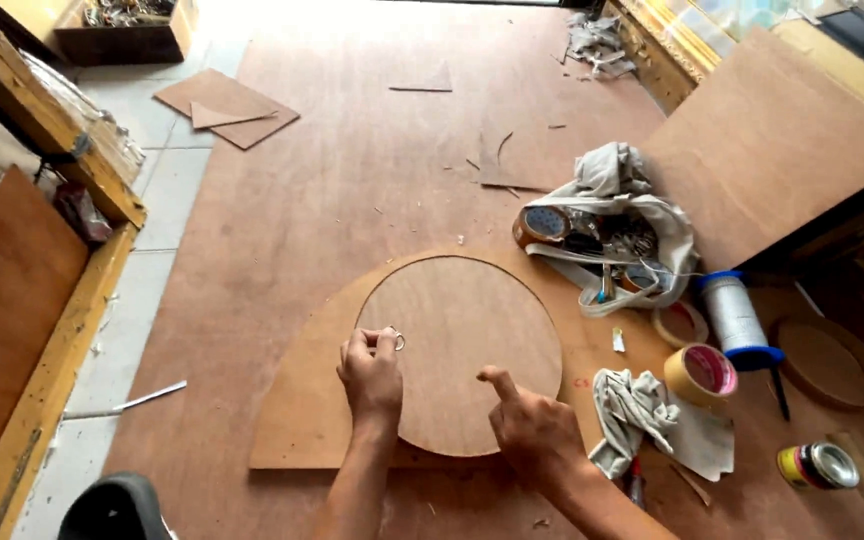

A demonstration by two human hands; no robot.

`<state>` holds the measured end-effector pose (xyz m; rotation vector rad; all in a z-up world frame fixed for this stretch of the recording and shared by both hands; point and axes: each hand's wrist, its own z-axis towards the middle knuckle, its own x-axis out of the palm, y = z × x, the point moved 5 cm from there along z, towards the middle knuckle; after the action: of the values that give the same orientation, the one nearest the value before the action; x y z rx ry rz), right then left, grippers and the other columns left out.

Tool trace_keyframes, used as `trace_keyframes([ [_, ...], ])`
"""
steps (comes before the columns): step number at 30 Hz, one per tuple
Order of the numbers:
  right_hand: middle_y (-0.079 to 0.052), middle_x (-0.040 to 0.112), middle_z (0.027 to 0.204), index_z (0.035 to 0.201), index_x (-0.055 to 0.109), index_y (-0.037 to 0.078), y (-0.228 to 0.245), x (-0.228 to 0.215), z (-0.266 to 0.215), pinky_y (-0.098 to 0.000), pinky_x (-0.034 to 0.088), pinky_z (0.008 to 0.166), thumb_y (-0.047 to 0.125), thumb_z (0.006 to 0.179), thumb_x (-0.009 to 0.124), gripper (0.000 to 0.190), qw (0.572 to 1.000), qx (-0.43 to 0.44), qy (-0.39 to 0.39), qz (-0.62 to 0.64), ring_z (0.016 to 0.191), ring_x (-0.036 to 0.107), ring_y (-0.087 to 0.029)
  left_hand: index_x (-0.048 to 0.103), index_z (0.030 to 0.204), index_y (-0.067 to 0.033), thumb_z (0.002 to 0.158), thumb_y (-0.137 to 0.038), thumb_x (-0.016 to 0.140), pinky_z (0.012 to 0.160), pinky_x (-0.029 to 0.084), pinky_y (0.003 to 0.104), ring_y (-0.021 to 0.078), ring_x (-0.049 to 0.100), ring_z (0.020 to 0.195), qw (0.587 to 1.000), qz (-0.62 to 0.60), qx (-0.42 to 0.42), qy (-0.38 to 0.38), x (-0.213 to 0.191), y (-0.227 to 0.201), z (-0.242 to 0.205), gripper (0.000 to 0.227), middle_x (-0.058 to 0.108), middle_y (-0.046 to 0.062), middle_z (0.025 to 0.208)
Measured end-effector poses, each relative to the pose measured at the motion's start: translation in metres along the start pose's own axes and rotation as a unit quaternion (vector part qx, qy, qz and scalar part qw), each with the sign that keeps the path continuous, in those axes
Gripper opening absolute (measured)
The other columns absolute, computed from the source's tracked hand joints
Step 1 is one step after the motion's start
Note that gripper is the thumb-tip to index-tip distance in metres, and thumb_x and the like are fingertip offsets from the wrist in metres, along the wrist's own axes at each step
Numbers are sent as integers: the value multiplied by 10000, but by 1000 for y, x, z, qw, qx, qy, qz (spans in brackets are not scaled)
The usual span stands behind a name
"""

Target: The person places a round mirror on a wooden board, retrieves a metal D-ring from a bag, and uses a screwdriver to fasten the D-ring to the back of the mirror. The person repeats the process for a second D-ring.

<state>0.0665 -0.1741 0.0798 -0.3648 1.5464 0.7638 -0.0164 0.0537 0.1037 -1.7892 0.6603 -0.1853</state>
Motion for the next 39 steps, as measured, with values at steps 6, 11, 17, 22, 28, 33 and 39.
trace_keyframes([
  [6, 26, 839, 1179, 1513, 636, 471, 9, -5, 3, -569, 582, 809, 299, 1025, 467, 544, 993, 35, 111, -7, 1013, 794, -330, 711, 965, -143, 1017, -383, 537, 1098, 460, 421, 241, 437, 1389, 999, 0, -43, 13, -3, -1, -7, 300, 681, -1, 1350],
  [11, -69, 821, 877, 1388, 700, 447, 13, 3, -1, -563, 558, 670, 245, 1007, 499, 476, 996, -14, 86, 7, 750, 764, -359, 697, 935, -130, 998, -386, 556, 1167, 431, 475, 312, 389, 1455, 998, -9, -52, -31, -9, 14, 9, 299, 633, 57, 1440],
  [17, -18, 704, 744, 1467, 580, 365, 12, 1, -3, -506, 505, 546, 194, 1059, 447, 462, 995, -6, 100, 1, 633, 653, -279, 630, 872, -112, 1012, -356, 582, 931, 487, 419, 242, 532, 1255, 993, -38, -103, -52, -12, 25, 12, 285, 768, 33, 1128],
  [22, -17, 830, 850, 1517, 656, 385, 9, -9, 3, -477, 605, 595, 197, 1062, 475, 525, 994, 12, 104, 26, 678, 768, -239, 605, 904, -148, 988, -358, 613, 948, 492, 372, 211, 655, 1186, 990, -55, -121, -47, -12, 24, 10, 227, 828, 31, 1298],
  [28, -28, 832, 936, 1468, 688, 391, 7, -1, 5, -541, 560, 563, 233, 1060, 448, 499, 996, -24, 84, -31, 739, 774, -314, 419, 856, -183, 1016, -321, 634, 813, 398, 333, 149, 411, 838, 991, -100, -86, -8, -7, 33, 18, 301, 473, -36, 872],
  [33, -18, 815, 855, 1298, 758, 429, 13, 12, -2, -484, 540, 483, 224, 1068, 487, 410, 996, -60, 72, -10, 661, 759, -285, 437, 869, -193, 1015, -303, 654, 890, 416, 333, 139, 458, 914, 990, -130, -63, 1, -5, 40, 25, 284, 521, -52, 938],
  [39, -29, 815, 956, 1431, 588, 433, -3, 18, -17, -538, 572, 598, 197, 1054, 494, 455, 989, -12, 132, -65, 770, 780, -331, 502, 904, -167, 1048, -319, 621, 988, 476, 340, 151, 618, 1057, 994, -95, -59, 15, -4, 36, 22, 241, 672, -21, 1092],
])
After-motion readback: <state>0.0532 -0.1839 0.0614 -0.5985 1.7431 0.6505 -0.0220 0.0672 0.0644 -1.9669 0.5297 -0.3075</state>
